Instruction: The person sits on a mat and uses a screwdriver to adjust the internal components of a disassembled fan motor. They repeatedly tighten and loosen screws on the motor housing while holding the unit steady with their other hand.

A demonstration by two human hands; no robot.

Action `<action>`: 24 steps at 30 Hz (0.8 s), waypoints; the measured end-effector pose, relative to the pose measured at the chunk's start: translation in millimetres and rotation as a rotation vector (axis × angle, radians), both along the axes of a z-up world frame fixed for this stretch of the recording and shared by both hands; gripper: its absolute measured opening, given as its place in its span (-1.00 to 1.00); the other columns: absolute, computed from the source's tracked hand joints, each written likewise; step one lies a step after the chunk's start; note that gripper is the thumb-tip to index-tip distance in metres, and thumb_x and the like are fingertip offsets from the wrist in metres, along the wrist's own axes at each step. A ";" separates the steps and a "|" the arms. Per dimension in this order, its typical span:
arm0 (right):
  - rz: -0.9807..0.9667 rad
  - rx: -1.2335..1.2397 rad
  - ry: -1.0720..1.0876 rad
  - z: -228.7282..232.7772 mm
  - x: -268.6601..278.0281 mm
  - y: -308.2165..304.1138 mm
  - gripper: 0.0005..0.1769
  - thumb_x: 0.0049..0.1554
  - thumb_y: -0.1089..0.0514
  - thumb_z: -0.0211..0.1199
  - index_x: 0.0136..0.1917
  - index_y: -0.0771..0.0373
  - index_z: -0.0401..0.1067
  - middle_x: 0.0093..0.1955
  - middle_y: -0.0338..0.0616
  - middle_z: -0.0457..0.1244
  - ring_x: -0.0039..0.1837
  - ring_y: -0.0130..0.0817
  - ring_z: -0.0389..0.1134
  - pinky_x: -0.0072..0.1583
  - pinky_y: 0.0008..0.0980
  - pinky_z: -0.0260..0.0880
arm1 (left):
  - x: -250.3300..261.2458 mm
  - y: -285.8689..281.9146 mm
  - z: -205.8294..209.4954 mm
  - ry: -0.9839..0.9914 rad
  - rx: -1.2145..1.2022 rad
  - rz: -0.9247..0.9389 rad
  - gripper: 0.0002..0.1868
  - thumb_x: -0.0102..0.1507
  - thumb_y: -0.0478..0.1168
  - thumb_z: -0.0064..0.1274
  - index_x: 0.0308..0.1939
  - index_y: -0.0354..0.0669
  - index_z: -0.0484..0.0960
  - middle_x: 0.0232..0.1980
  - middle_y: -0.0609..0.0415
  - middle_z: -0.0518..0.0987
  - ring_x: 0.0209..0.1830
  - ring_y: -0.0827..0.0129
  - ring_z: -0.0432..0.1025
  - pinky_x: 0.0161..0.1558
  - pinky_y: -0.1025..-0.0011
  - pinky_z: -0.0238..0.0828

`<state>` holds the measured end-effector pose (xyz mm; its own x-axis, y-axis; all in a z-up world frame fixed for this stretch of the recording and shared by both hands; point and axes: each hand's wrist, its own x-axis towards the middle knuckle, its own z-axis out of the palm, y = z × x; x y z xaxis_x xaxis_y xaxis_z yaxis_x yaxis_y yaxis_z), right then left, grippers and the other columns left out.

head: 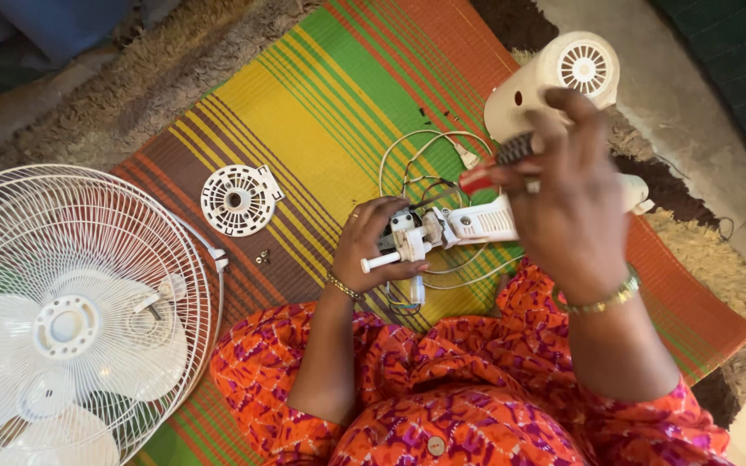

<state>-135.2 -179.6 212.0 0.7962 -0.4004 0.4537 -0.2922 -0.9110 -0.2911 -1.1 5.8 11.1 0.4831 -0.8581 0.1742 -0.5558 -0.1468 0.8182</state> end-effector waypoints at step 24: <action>0.322 0.309 -0.035 -4.6 -2.0 -10.4 -0.46 0.21 0.08 0.44 0.35 0.18 0.27 0.19 -0.02 0.27 0.01 -0.24 0.53 0.02 -0.30 0.55 | -4.1 8.8 -45.6 0.064 -0.146 0.066 0.15 -0.11 0.26 0.51 0.45 -0.08 0.38 0.49 -0.17 0.29 0.52 -0.09 0.22 0.47 0.07 0.21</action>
<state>-137.2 -190.0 207.4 0.8890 -0.2552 0.3803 0.0070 -0.8228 -0.5684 -5.2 14.6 -34.6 0.5519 -0.7917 0.2617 -0.4953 -0.0588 0.8667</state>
